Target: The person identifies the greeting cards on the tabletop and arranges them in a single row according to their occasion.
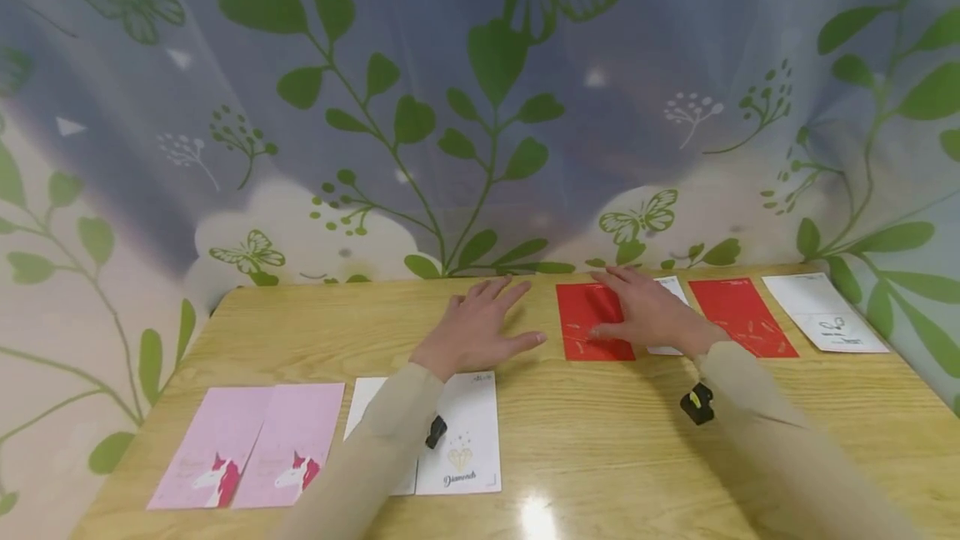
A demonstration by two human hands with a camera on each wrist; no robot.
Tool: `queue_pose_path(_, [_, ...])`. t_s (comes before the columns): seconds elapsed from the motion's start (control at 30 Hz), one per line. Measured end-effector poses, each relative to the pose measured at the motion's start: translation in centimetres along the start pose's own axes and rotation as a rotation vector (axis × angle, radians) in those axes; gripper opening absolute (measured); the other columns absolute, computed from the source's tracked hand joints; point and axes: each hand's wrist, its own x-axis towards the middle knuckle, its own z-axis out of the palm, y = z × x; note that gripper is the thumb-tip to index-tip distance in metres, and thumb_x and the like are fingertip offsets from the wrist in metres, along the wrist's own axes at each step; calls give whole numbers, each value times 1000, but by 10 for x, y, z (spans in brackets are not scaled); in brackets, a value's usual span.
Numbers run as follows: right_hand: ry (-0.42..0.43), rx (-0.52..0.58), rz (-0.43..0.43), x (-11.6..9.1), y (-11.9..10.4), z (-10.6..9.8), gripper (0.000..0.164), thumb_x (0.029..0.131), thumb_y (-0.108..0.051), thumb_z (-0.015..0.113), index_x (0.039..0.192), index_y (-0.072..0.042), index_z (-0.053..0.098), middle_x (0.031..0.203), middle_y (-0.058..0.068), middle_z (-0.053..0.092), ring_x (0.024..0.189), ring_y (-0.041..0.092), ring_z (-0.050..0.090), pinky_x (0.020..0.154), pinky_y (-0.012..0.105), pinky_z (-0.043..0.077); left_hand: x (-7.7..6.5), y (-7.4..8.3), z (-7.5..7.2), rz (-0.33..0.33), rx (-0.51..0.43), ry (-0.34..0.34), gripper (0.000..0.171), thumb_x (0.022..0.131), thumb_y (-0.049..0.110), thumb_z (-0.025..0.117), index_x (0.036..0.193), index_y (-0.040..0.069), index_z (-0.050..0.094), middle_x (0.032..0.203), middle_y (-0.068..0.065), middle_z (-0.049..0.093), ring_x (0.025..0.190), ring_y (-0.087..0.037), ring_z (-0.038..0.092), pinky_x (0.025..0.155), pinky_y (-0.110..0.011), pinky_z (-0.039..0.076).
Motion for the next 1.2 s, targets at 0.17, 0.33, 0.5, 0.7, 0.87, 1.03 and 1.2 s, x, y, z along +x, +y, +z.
queue_pose_path(0.17, [-72,-33,-39,9,16,-5,100,79,-47,86,153,2,41,156,31,41,143,57,36,112,70,36,21,9,4,-8,-5,-51,84,94,69,52,163,30,25,168,-2,33,153,-35,34,118,-67,30])
queue_pose_path(0.33, [-138,-76,-39,18,22,-3,107,75,-54,87,153,3,41,156,31,42,143,60,33,112,70,35,40,16,8,-46,-22,-122,85,94,63,59,163,28,26,168,-5,32,154,-36,31,121,-66,25])
queue_pose_path(0.5, [-219,-101,-20,23,14,-2,108,72,-59,86,149,4,45,153,30,44,143,57,34,113,67,37,50,21,12,-55,14,-167,88,91,62,65,163,26,28,166,-7,34,153,-36,32,122,-63,26])
queue_pose_path(0.7, [-228,-55,4,20,7,3,105,73,-57,86,147,5,45,153,28,43,145,52,34,114,64,38,52,20,14,-54,73,-184,80,89,59,69,155,22,44,158,-5,40,144,-31,39,120,-59,31])
queue_pose_path(0.87, [-190,3,32,12,3,8,105,74,-53,88,148,4,41,149,26,48,139,45,44,111,60,44,51,22,13,-67,49,-196,84,87,56,73,157,23,41,158,-5,40,142,-29,38,121,-58,31])
queue_pose_path(1.03, [-114,1,11,2,-2,10,102,74,-49,90,147,3,40,141,27,55,128,42,56,103,57,51,51,22,13,-69,23,-190,86,86,53,76,156,22,39,158,-6,41,143,-30,39,121,-57,31])
queue_pose_path(1.2, [-51,39,-11,-4,-6,10,96,75,-41,91,144,2,40,132,23,60,116,36,61,98,54,54,54,21,14,-53,-111,-134,73,86,41,81,145,18,45,141,-5,56,132,-28,51,116,-53,40])
